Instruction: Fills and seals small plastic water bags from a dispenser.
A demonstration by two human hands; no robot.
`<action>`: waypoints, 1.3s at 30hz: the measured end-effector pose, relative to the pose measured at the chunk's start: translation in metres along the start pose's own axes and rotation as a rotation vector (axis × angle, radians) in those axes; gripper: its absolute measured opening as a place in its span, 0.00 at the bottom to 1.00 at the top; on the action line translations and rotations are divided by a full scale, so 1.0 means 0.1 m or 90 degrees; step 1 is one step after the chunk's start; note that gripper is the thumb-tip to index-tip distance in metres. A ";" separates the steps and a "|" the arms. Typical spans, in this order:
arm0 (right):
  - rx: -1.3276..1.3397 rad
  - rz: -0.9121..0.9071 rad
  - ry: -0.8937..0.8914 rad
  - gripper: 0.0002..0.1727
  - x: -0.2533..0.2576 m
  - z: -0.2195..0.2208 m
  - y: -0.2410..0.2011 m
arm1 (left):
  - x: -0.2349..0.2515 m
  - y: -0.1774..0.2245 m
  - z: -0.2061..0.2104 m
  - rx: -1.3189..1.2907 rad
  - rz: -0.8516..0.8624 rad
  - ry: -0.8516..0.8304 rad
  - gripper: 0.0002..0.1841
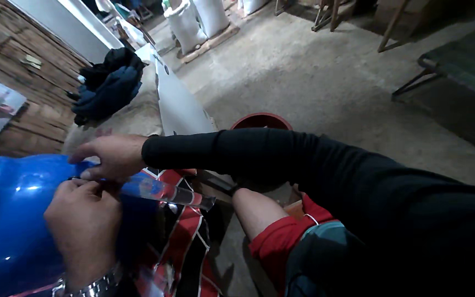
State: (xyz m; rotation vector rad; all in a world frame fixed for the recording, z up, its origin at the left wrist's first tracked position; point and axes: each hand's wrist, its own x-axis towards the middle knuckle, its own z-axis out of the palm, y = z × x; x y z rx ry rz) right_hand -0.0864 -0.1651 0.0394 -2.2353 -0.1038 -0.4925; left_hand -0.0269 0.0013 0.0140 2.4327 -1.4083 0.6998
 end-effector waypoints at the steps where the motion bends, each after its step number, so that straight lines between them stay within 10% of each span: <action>1: -0.055 -0.022 -0.018 0.24 0.01 -0.01 -0.03 | 0.00 0.00 0.00 -0.003 -0.002 0.001 0.14; 39: -0.035 -0.154 0.133 0.20 -0.28 0.12 0.20 | 0.01 -0.07 0.00 -0.054 -0.034 -0.027 0.10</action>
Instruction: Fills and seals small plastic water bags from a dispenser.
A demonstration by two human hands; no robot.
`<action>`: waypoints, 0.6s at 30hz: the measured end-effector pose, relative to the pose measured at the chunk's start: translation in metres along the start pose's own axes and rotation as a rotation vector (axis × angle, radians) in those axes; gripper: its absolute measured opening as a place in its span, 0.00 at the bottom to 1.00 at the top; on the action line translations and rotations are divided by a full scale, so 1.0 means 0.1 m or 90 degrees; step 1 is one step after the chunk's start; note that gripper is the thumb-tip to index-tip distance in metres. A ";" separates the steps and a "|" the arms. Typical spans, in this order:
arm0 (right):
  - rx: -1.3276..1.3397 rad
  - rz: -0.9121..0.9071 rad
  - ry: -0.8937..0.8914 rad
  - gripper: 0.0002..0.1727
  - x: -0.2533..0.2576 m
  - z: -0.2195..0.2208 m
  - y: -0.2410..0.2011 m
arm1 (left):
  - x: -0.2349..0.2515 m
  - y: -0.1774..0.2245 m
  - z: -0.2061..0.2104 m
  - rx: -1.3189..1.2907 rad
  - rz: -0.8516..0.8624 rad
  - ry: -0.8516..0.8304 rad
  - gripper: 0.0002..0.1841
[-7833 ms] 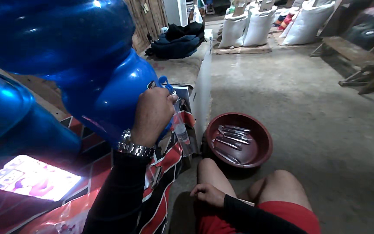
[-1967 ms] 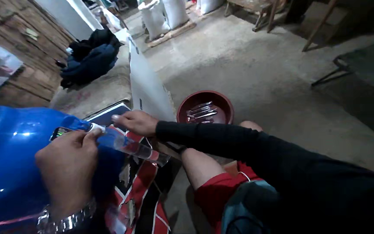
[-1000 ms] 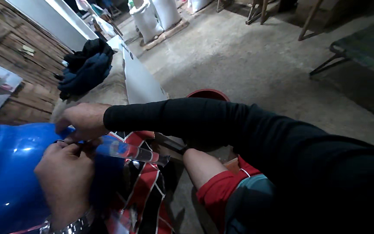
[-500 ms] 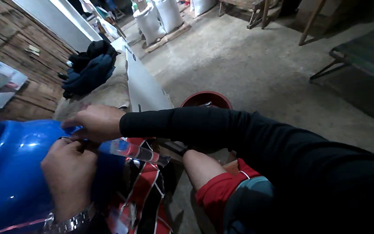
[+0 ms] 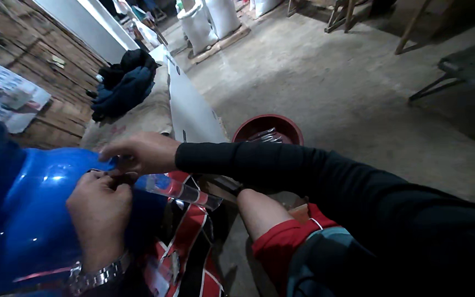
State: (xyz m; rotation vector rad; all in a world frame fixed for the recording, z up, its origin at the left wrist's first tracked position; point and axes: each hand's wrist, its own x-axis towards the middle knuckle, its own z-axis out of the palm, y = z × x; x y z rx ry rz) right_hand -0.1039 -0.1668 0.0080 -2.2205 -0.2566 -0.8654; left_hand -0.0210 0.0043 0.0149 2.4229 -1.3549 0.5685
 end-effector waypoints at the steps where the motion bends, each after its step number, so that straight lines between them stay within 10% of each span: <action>1: 0.069 0.023 0.005 0.28 -0.07 0.01 0.05 | 0.00 -0.02 0.00 0.004 0.009 -0.003 0.10; 4: 0.225 0.159 -0.049 0.42 -0.24 0.11 0.27 | -0.02 -0.05 -0.04 -0.003 0.039 -0.026 0.18; 11: 0.322 0.104 -0.200 0.13 -0.47 0.44 0.75 | -0.10 -0.16 -0.06 -0.059 0.064 -0.157 0.17; 18: 0.341 0.139 -0.101 0.10 -0.78 0.28 0.61 | -0.15 -0.06 -0.11 -0.066 0.032 -0.249 0.16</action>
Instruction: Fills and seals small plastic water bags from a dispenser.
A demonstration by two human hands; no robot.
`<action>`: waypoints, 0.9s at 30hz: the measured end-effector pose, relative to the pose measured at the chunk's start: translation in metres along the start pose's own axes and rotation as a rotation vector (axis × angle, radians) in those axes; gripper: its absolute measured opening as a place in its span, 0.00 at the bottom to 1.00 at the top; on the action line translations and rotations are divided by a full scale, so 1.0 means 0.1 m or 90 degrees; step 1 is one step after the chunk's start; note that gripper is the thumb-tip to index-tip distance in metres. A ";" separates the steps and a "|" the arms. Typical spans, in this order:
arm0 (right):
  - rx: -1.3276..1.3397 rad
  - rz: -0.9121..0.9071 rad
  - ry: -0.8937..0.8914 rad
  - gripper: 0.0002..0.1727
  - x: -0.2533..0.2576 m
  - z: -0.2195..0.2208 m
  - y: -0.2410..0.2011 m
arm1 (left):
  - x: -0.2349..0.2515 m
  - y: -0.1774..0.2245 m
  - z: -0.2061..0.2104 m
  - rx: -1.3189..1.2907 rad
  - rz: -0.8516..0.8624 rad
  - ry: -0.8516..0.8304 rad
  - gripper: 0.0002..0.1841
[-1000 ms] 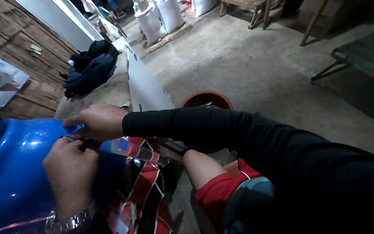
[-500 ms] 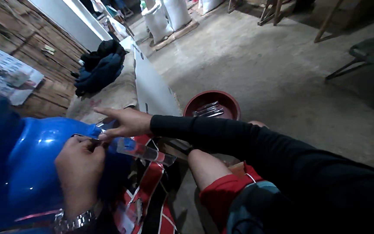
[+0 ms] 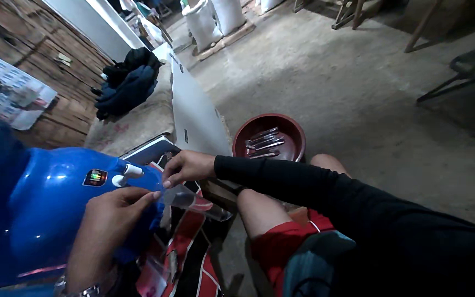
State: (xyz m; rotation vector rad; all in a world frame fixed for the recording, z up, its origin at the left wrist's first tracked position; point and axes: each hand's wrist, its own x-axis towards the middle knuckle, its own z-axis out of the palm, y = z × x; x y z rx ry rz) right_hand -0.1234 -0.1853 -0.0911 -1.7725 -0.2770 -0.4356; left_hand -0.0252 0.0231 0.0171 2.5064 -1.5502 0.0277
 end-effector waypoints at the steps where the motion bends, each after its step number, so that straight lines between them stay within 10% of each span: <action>1: 0.000 -0.001 0.012 0.10 -0.07 -0.01 -0.04 | 0.00 0.03 0.00 -0.007 -0.001 -0.004 0.16; 13: -0.236 0.094 0.081 0.11 -0.66 -0.34 -0.49 | 0.31 0.52 0.26 -0.093 0.069 -0.051 0.09; 27: -0.283 0.105 0.127 0.07 -0.97 -0.69 -0.84 | 0.44 1.54 0.38 -0.245 0.065 0.148 0.09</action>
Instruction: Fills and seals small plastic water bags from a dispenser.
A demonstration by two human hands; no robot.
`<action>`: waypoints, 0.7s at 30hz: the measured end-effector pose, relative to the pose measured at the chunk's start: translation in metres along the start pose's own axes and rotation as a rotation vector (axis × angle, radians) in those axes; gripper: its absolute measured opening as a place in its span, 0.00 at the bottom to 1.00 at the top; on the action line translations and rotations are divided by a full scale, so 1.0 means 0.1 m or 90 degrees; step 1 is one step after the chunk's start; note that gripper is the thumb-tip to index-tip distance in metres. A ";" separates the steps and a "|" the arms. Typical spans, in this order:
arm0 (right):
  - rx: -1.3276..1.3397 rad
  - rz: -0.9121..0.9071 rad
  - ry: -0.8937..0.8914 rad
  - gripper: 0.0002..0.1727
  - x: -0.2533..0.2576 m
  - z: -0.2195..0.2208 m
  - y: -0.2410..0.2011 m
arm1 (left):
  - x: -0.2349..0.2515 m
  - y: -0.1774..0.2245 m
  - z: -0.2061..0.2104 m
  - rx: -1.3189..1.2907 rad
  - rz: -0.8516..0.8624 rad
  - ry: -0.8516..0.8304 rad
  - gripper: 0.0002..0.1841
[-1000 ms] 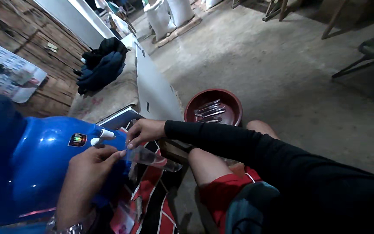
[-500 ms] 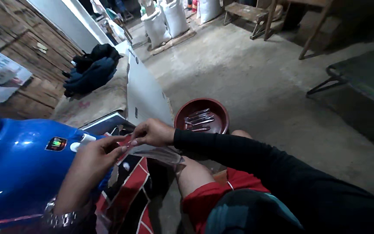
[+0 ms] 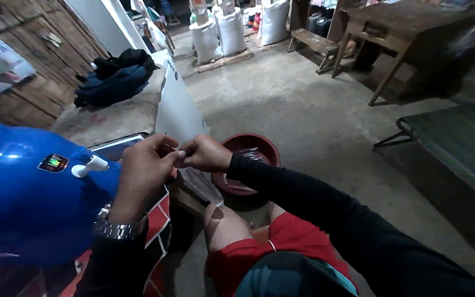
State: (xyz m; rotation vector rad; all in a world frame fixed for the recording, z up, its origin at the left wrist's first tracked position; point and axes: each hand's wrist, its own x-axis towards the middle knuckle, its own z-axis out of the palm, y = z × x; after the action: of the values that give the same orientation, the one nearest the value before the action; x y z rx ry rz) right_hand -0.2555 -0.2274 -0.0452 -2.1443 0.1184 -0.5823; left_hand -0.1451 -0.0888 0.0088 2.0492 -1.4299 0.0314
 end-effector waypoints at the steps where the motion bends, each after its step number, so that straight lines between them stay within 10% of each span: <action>1: 0.008 0.012 -0.001 0.07 -0.03 -0.02 -0.04 | -0.04 -0.05 0.01 -0.052 0.005 0.013 0.09; 7: -0.048 -0.012 -0.033 0.06 -0.03 -0.02 -0.17 | -0.40 -0.62 0.30 -0.313 -0.082 -0.143 0.26; 13: -0.109 -0.079 -0.045 0.02 -0.07 0.14 -0.23 | -0.60 -0.53 0.74 -0.276 -0.107 0.099 0.02; 21: 0.095 -0.024 -0.025 0.07 -0.05 0.11 0.07 | -0.75 -0.46 0.72 -0.036 -0.022 0.137 0.14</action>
State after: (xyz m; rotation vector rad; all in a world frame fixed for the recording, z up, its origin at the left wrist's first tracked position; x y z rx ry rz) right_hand -0.2546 -0.2224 -0.0584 -2.0155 0.0117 -0.5530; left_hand -0.1601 -0.0526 -0.0981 1.9588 -1.2494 0.1896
